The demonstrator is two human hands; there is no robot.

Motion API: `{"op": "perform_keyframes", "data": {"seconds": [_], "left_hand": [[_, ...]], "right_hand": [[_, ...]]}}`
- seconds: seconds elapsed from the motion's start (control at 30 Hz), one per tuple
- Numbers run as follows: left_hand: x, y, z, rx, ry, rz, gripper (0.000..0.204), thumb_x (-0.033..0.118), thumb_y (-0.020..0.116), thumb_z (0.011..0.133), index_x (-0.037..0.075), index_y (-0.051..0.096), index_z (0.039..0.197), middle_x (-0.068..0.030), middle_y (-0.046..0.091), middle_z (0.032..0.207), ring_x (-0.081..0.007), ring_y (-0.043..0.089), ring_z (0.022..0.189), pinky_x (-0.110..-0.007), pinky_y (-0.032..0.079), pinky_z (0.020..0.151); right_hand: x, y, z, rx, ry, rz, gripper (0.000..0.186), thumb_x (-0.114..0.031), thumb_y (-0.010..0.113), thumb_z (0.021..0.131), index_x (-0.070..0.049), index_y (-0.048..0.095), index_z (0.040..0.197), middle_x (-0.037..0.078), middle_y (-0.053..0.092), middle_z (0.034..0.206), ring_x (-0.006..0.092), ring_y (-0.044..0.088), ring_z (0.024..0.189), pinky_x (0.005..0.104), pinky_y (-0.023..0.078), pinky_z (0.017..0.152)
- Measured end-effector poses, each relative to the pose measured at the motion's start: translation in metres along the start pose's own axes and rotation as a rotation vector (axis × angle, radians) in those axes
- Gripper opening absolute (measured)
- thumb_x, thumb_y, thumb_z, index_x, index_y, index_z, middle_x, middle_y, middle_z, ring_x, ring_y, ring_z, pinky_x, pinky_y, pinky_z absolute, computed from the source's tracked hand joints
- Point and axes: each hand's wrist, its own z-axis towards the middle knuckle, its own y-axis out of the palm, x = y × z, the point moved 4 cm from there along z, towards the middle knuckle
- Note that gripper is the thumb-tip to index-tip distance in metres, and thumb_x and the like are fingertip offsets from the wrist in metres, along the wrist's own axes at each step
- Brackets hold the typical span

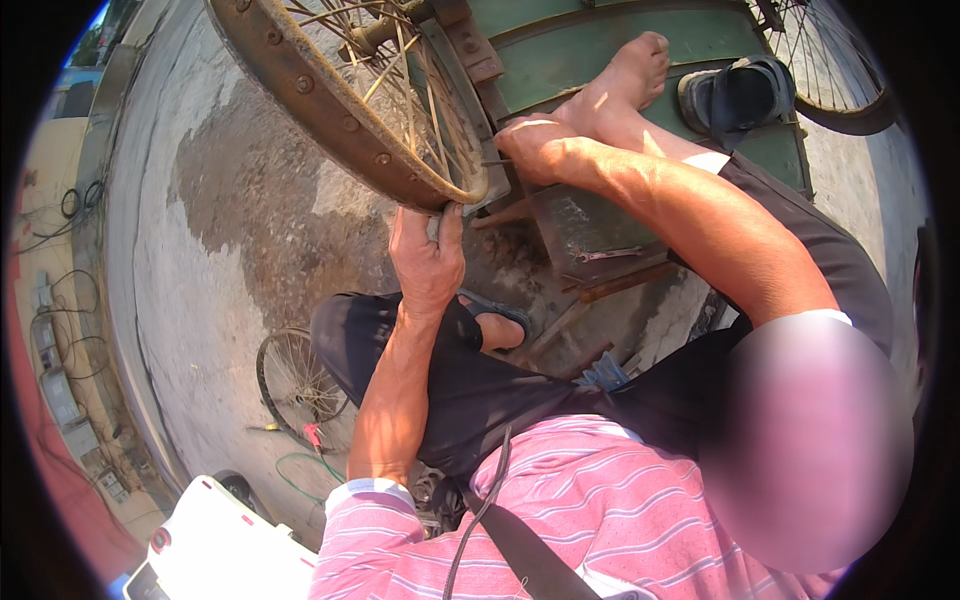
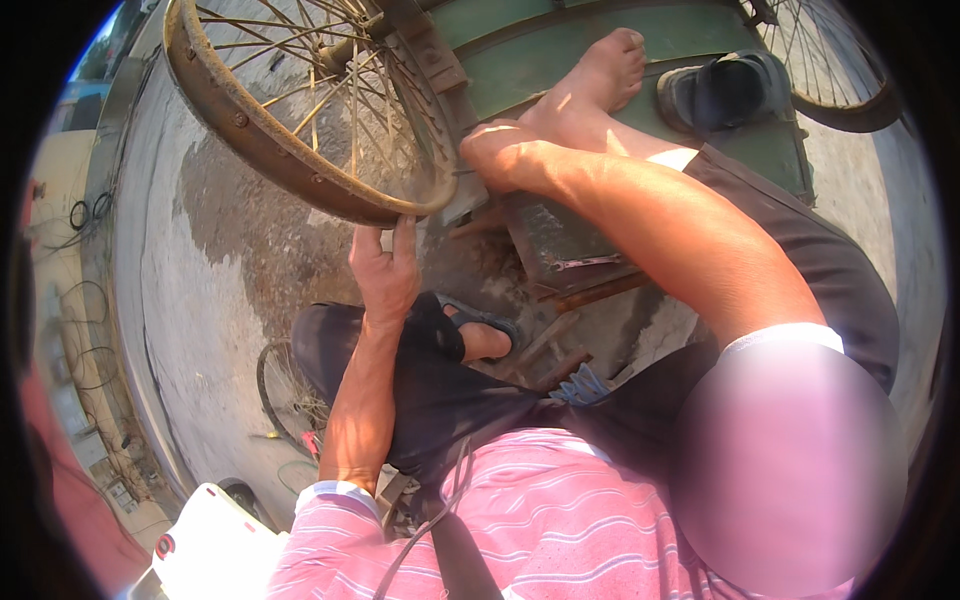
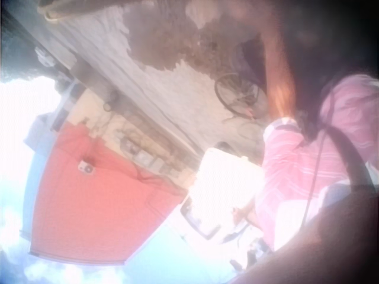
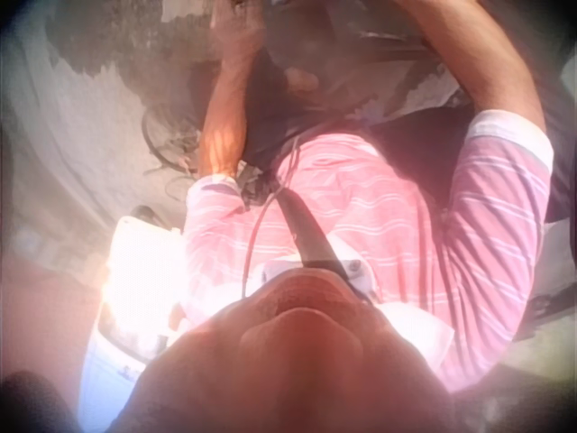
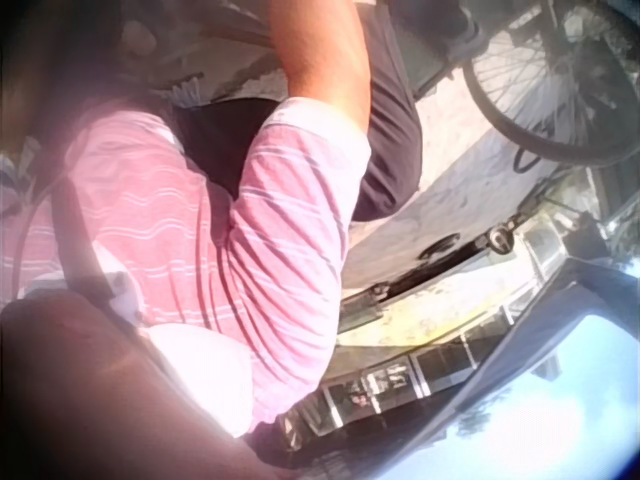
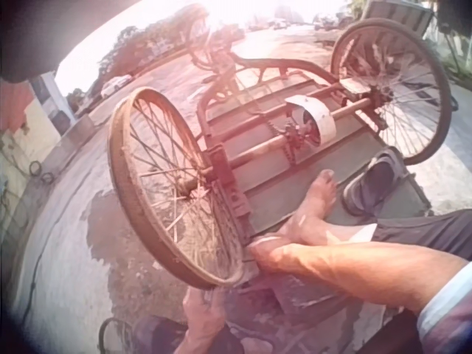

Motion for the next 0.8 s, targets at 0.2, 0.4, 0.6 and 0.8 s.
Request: {"op": "perform_keyframes", "data": {"seconds": [0.2,0.4,0.6,0.8], "left_hand": [[-0.046,0.028,-0.008,-0.240,-0.102,0.075,0.031,0.018,0.074,0.096,0.002,0.072,0.123,-0.0216,0.072,0.121,-0.0452,0.066,0.110,-0.051,0.052,0.096],[-0.018,0.012,0.002,-0.165,0.004,0.095,0.030,0.016,0.076,0.094,0.002,0.072,0.121,-0.0196,0.072,0.118,-0.0406,0.067,0.109,-0.048,0.052,0.095],[0.015,-0.007,0.012,0.021,0.062,0.012,0.023,0.008,0.077,0.094,0.000,0.073,0.115,-0.0172,0.073,0.106,-0.0353,0.070,0.099,-0.043,0.054,0.089],[-0.037,0.025,-0.008,-0.137,-0.023,0.112,0.024,0.013,0.075,0.097,0.001,0.073,0.118,-0.0187,0.074,0.112,-0.0355,0.069,0.107,-0.045,0.054,0.091]], "right_hand": [[0.005,-0.004,-0.005,0.006,0.022,0.003,0.025,-0.012,0.077,0.085,-0.009,0.077,0.109,0.011,0.078,0.117,0.0327,0.075,0.111,0.0431,0.061,0.092],[0.008,0.005,0.002,-0.006,0.034,-0.148,0.023,-0.013,0.078,0.085,-0.011,0.077,0.107,0.010,0.078,0.115,0.0322,0.075,0.111,0.0428,0.061,0.091],[0.001,-0.001,-0.002,-0.044,0.026,-0.119,0.021,-0.015,0.078,0.086,-0.010,0.077,0.106,0.009,0.078,0.115,0.0298,0.076,0.110,0.0419,0.061,0.090],[0.007,-0.002,-0.004,-0.028,0.010,-0.045,0.017,-0.015,0.077,0.086,-0.011,0.077,0.102,0.011,0.078,0.114,0.0295,0.076,0.109,0.0421,0.061,0.091]]}}
